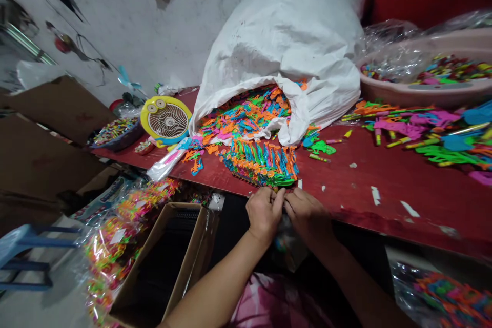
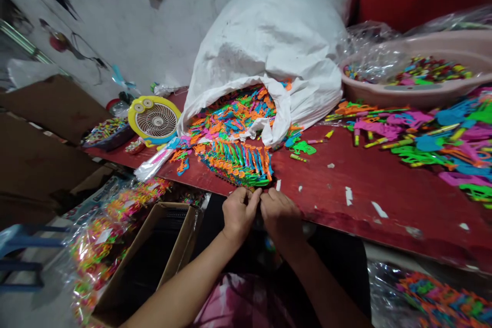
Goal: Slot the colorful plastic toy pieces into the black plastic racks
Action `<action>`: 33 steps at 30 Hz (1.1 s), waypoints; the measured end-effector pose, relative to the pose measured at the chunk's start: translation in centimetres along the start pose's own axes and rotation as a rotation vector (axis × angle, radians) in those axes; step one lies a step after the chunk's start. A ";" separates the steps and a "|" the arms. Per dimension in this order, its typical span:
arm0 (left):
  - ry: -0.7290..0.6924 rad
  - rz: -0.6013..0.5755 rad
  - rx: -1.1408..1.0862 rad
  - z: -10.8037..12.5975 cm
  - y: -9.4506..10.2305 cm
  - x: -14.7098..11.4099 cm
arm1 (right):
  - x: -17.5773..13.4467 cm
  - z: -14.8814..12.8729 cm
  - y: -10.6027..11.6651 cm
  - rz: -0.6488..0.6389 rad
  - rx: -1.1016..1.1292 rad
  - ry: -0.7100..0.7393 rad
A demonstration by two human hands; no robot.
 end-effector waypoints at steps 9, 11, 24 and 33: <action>-0.044 -0.014 0.172 0.7 -0.1 0.0 | -0.1 -0.1 0.1 -0.031 -0.007 -0.001; -0.056 -0.029 0.220 1.0 -0.4 0.0 | -0.1 -0.1 0.1 -0.046 -0.002 0.000; 0.039 -0.214 -0.001 -0.5 -0.8 -0.2 | -1.4 0.1 2.1 -0.068 0.024 -0.029; 0.025 -0.180 -0.297 -2.3 -0.3 -0.9 | -8.5 13.1 11.8 -0.001 0.159 -0.403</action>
Point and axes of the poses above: each hand's wrist, its own x-axis towards the middle knuckle, its own y-axis out of the back of the hand, z = x × y, the point moved 6 cm from there along x, towards the middle knuckle, and after that the axes turned 8 degrees about -z, right-handed, at the moved point
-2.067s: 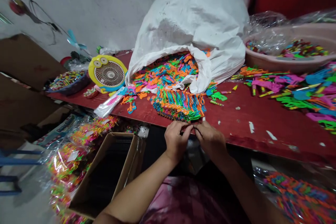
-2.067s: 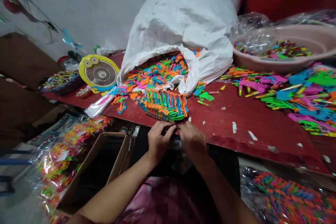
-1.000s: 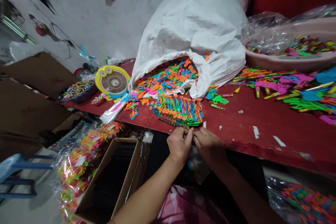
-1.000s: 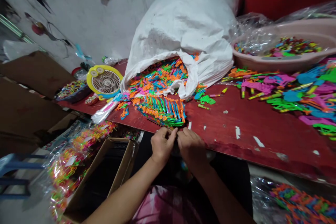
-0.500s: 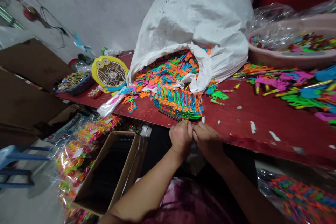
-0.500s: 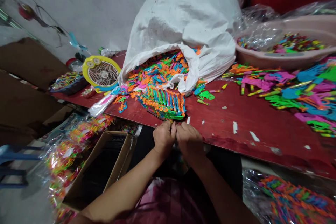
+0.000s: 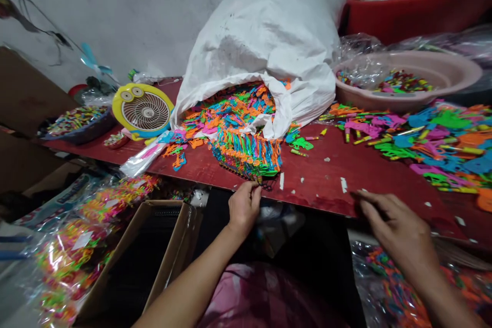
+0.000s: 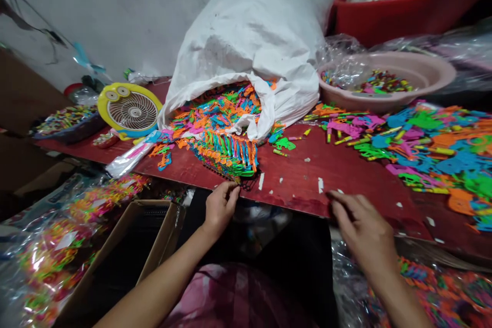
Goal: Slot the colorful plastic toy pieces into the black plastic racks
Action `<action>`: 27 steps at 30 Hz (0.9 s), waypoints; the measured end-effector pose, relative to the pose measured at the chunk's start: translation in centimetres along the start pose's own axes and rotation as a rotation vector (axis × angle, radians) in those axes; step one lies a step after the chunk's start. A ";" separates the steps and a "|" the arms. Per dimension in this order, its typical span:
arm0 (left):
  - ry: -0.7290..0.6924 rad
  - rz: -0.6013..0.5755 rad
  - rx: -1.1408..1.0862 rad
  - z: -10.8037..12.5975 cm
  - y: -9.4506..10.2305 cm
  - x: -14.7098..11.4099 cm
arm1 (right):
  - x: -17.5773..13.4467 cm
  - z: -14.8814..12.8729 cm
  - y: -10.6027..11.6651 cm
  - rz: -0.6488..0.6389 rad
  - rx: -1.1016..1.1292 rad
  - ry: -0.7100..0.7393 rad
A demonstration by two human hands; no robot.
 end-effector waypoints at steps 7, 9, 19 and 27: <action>0.095 -0.049 0.051 0.3 0.5 2.0 | 0.0 2.2 1.2 0.072 -0.191 -0.082; 0.101 -0.064 0.049 0.4 0.7 2.6 | 0.3 2.0 0.5 0.086 -0.256 -0.056; 0.091 -0.020 -0.103 -0.1 0.9 5.3 | 0.1 2.4 -0.8 0.182 -0.386 -0.016; 0.124 -0.018 -0.212 -0.4 0.1 6.5 | 0.1 2.0 -0.8 0.184 -0.477 -0.057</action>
Point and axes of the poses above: each hand's wrist, its own x-axis towards the middle knuckle, its own y-axis out of the back of the hand, z = x × y, the point moved 6 cm from there along x, towards the middle knuckle, and after that the axes turned 8 degrees about -z, right-handed, at the moved point
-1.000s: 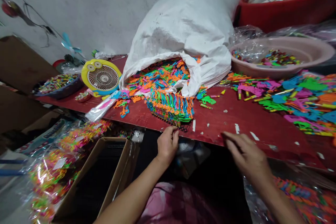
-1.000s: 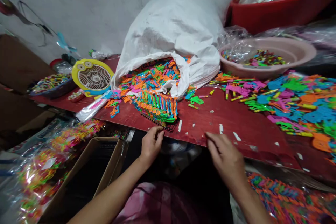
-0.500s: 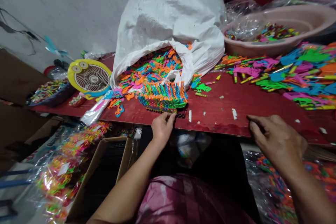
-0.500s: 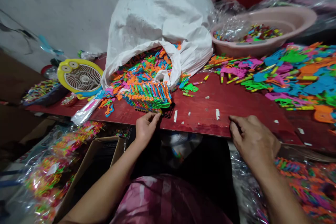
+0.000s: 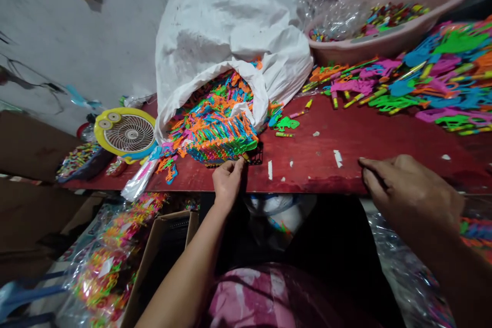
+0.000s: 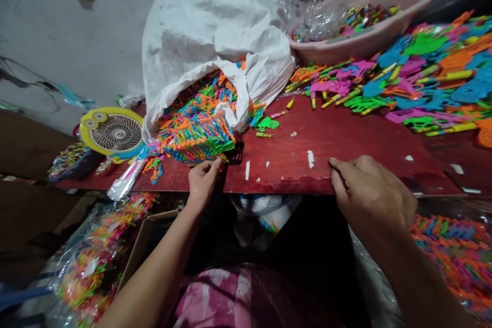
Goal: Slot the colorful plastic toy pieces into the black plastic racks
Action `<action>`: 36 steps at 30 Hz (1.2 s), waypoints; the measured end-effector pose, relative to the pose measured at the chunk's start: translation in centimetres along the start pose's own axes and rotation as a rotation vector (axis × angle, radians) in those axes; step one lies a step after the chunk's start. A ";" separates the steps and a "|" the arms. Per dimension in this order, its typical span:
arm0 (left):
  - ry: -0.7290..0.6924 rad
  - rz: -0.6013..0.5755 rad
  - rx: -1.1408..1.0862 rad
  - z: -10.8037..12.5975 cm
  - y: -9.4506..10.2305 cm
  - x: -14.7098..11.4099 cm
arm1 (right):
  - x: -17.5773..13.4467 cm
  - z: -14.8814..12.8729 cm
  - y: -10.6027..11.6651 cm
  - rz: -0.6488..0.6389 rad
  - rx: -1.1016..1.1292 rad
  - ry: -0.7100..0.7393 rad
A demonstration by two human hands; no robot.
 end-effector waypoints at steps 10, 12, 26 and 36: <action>-0.057 0.040 0.067 1.0 0.2 0.1 | -0.3 0.2 -0.4 -0.044 -0.037 -0.008; -0.192 0.102 0.179 3.0 0.9 -0.9 | -0.4 0.1 -0.3 -0.054 -0.043 0.016; -0.560 -0.109 0.999 11.7 1.6 6.5 | -0.7 1.6 2.2 -0.042 0.363 0.015; -0.518 -0.086 1.102 12.5 0.2 5.0 | 0.8 16.8 8.2 -0.035 -0.207 -0.528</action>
Point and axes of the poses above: each hand's wrist, its own x-axis towards the middle knuckle, its own y-axis out of the back of the hand, z = x × y, the point moved 6 cm from there along x, towards the middle knuckle, and after that the axes turned 8 degrees about -z, right-handed, at the moved point
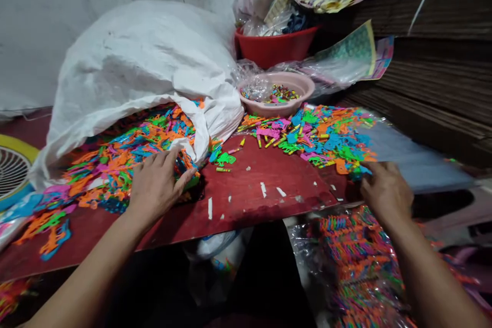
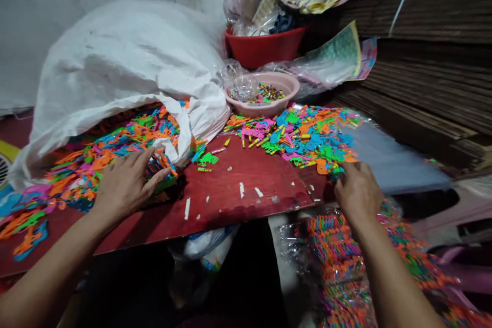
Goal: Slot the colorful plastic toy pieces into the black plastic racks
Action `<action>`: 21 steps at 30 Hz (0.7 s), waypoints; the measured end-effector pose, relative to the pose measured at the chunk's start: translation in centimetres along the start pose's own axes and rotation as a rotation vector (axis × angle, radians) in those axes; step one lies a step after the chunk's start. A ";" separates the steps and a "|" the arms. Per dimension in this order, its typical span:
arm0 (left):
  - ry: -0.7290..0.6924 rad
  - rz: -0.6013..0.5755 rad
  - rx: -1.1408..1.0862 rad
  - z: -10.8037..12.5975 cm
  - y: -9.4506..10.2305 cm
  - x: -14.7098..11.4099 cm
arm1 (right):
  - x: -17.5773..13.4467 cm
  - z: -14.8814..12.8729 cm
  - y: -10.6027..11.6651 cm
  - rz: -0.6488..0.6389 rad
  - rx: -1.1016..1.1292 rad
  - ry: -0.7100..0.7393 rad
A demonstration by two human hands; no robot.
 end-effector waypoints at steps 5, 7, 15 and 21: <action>-0.030 0.005 -0.064 2.4 0.8 0.0 | 3.9 2.5 -2.0 -0.289 -0.059 -0.239; -0.033 -0.006 -0.077 3.3 1.2 0.0 | 5.1 2.9 -3.2 -0.391 -0.028 -0.280; -0.151 -0.041 -0.114 2.7 1.8 0.1 | 5.1 4.5 -5.4 -0.324 0.653 -0.468; -0.184 -0.009 -0.182 2.2 1.3 -0.2 | 1.4 1.8 -5.1 -0.363 1.137 -0.342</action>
Point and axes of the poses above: each hand's wrist, its own x-axis towards the middle knuckle, its own y-axis out of the back of the hand, z = x × y, the point moved 6 cm from there along x, towards the middle knuckle, and after that the axes turned 8 degrees about -z, right-handed, at the moved point
